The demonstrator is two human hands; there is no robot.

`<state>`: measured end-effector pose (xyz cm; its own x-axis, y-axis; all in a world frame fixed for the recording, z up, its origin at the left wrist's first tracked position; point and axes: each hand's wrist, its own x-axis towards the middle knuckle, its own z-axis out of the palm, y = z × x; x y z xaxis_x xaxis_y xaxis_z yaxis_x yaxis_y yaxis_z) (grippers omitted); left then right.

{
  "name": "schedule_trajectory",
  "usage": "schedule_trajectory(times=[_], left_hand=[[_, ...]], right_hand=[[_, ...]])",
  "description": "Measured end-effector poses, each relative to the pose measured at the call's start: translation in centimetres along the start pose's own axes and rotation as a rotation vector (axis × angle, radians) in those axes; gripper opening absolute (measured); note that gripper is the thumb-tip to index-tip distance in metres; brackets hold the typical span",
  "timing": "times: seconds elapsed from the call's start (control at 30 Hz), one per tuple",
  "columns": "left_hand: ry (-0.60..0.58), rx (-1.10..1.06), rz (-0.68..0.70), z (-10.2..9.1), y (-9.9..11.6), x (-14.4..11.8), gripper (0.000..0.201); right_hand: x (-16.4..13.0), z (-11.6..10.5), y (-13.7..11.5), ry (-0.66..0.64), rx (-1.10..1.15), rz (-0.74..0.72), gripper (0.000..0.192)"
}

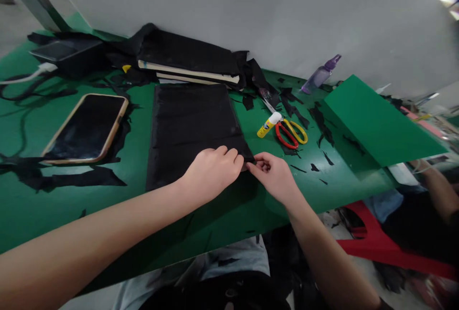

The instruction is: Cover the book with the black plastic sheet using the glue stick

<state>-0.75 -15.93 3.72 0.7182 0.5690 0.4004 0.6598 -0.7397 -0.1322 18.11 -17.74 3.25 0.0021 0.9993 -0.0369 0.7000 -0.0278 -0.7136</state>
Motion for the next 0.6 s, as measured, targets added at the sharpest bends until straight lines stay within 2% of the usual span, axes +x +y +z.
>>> schedule_trajectory(times=[0.1, 0.23, 0.6], left_hand=[[0.021, 0.010, 0.004, 0.1, 0.1, -0.1, 0.013], [0.049, 0.004, 0.007, 0.3, 0.2, -0.2, 0.013], [0.044, -0.014, 0.044, 0.5, 0.5, -0.2, 0.011]], right_hand=[[0.0, 0.9, -0.1, 0.025, 0.051, 0.023, 0.017], [0.0, 1.7, -0.1, -0.012, 0.177, 0.081, 0.015], [0.2, 1.2, -0.5, -0.245, 0.714, 0.293, 0.019]])
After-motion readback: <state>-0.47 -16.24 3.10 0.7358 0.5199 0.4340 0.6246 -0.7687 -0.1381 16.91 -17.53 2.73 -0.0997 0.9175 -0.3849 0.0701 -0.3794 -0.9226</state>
